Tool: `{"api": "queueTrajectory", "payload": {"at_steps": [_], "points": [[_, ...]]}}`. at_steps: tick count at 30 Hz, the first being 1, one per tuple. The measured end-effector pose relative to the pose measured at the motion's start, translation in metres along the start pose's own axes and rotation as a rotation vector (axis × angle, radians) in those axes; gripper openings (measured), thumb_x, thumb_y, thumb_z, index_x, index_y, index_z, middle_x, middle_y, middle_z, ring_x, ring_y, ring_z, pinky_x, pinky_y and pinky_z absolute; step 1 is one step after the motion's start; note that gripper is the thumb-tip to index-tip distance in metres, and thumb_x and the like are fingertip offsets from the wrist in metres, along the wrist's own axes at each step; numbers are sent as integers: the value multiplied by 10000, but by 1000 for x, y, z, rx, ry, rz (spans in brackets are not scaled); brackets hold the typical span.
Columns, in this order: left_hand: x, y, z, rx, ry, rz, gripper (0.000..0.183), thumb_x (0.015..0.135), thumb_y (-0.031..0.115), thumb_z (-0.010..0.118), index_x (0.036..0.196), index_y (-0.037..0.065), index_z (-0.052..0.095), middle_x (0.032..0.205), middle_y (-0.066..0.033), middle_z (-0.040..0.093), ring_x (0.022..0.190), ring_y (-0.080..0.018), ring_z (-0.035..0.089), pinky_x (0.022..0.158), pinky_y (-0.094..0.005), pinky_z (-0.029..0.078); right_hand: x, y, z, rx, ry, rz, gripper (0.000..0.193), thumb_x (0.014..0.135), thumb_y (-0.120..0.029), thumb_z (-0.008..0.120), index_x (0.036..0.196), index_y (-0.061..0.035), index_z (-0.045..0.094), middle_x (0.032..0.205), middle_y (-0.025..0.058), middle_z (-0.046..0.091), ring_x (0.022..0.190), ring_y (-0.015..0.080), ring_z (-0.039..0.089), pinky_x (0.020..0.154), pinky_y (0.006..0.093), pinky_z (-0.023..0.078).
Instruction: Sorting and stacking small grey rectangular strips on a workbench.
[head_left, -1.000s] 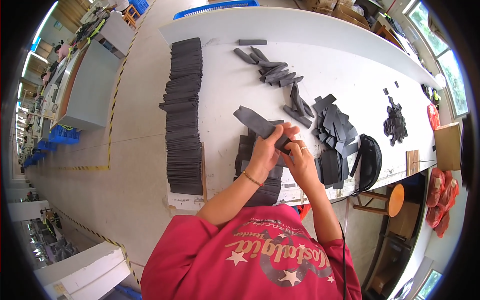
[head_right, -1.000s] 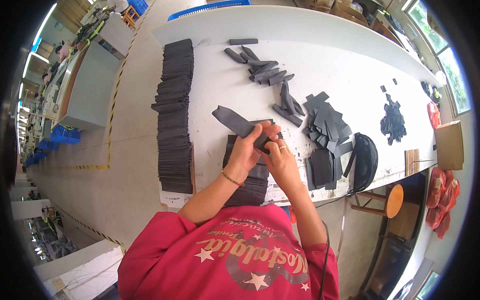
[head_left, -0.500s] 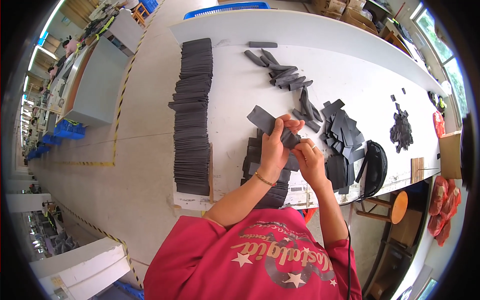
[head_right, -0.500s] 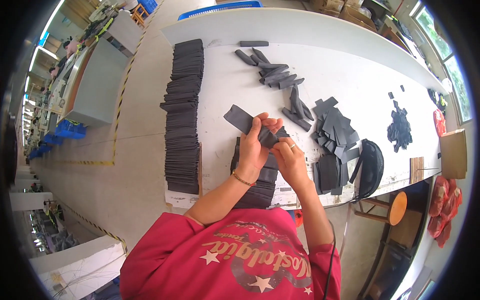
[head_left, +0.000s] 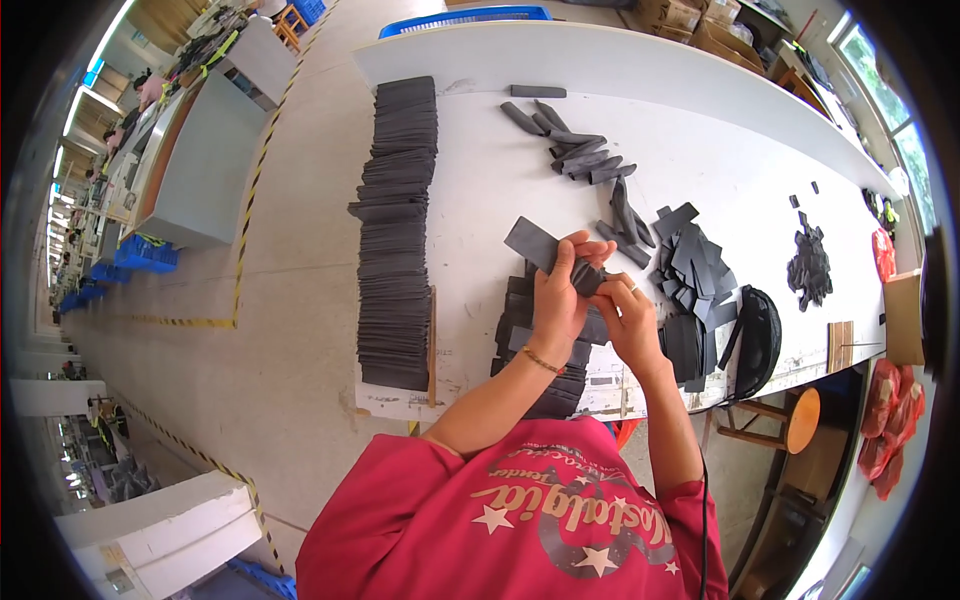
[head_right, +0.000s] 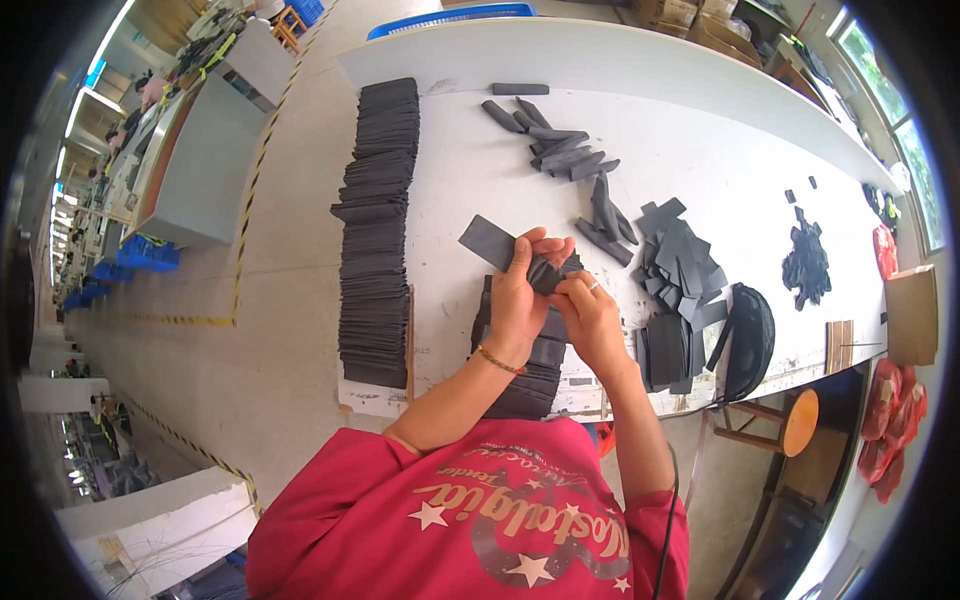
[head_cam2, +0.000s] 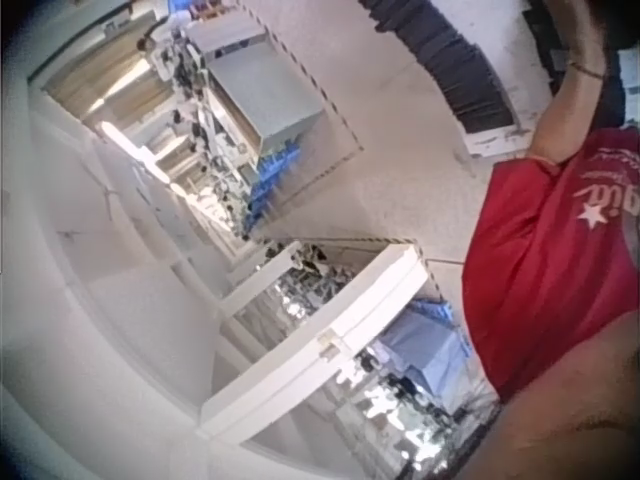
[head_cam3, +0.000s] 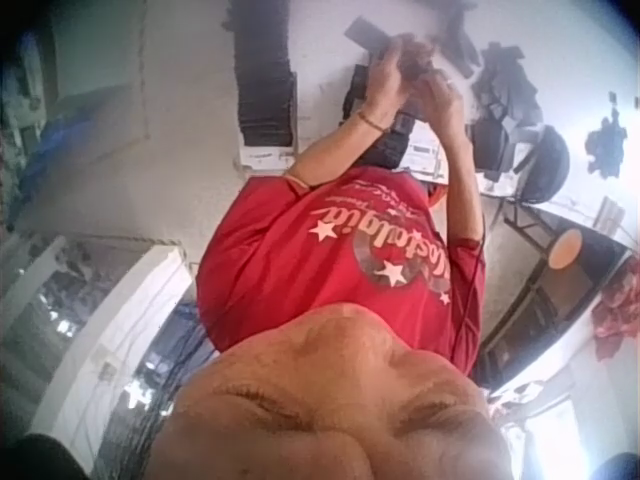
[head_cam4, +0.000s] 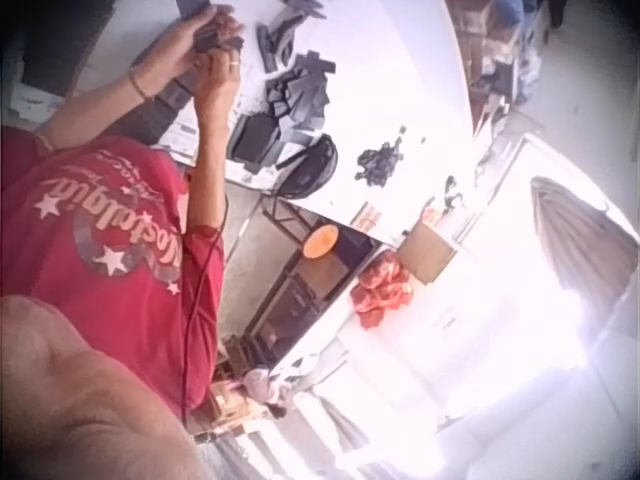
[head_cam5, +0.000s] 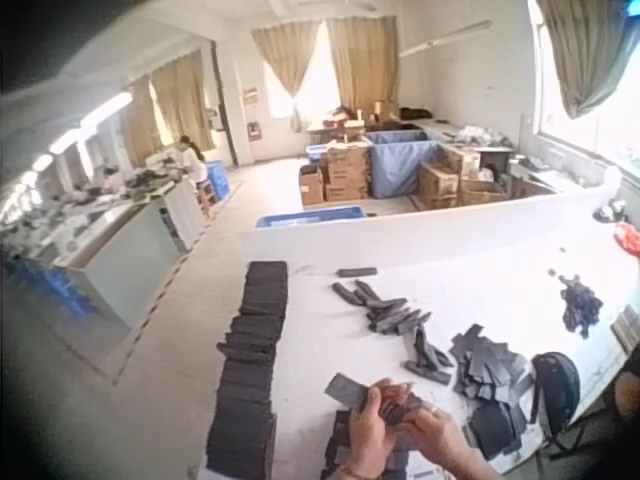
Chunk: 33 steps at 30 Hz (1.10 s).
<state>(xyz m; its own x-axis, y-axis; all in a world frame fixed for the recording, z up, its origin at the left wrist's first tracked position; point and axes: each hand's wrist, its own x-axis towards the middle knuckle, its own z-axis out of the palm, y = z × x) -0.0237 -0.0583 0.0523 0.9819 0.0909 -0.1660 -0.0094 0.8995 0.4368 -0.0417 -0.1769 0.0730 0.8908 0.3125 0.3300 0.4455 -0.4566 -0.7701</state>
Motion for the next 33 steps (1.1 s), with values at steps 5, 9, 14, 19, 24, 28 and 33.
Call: {"api": "queueTrajectory", "payload": {"at_steps": [5, 9, 14, 19, 24, 28, 33], "points": [[6, 1, 3, 36, -4, 30, 360, 1025, 282, 436, 1180, -32, 518, 1036, -175, 662, 1130, -330, 593, 1052, -422, 427, -1, 5, 28, 626, 300, 427, 141, 878, -107, 683, 837, 5, 608, 887, -1, 571, 812, 88, 513, 744, 252, 416], [9, 12, 2, 9, -102, 41, 346, 1025, 268, 430, 1192, -26, 504, 1112, -189, 648, 1211, -346, 539, 1100, -442, 381, -13, -1, 26, 518, 406, 392, 123, 870, -98, 695, 844, 0, 626, 984, 25, 573, 857, 78, 519, 720, 234, 442], [8, 18, 1, 18, -230, 1, 360, 998, 294, 482, 1185, -10, 528, 1141, -173, 649, 1226, -363, 527, 1126, -466, 344, -2, -23, 3, 1090, 333, 750, 152, 924, -165, 647, 954, -17, 626, 920, -14, 598, 764, 67, 543, 712, 238, 469], [8, 37, -9, 167, 55, -3, 370, 948, 308, 594, 1134, -10, 561, 1035, -155, 657, 998, -287, 642, 914, -453, 537, -5, -18, 7, 64, 466, 170, 50, 883, -55, 659, 862, -13, 640, 779, 44, 612, 673, 148, 579, 637, 260, 463], [15, 40, -25, 36, 65, 10, 307, 938, 246, 619, 1108, -7, 577, 1024, -144, 658, 967, -277, 650, 914, -440, 532, -13, -18, 11, 79, 444, 131, 39, 864, -23, 666, 836, -11, 641, 765, 67, 624, 630, 152, 568, 595, 242, 439], [22, 39, -54, -23, 67, -17, 257, 966, 175, 567, 1136, -17, 574, 1053, -175, 654, 956, -283, 656, 900, -436, 542, -35, 6, 15, 207, 376, 377, 39, 861, -32, 674, 845, -9, 647, 731, 54, 623, 634, 119, 561, 599, 230, 432], [38, 63, -94, 226, 217, 175, 234, 979, 79, 511, 1171, -42, 565, 1055, -202, 655, 960, -302, 669, 874, -396, 566, -72, 54, 1, 302, 288, 568, 84, 867, -65, 691, 831, -1, 652, 709, -21, 584, 670, 41, 495, 643, 201, 400]]}}
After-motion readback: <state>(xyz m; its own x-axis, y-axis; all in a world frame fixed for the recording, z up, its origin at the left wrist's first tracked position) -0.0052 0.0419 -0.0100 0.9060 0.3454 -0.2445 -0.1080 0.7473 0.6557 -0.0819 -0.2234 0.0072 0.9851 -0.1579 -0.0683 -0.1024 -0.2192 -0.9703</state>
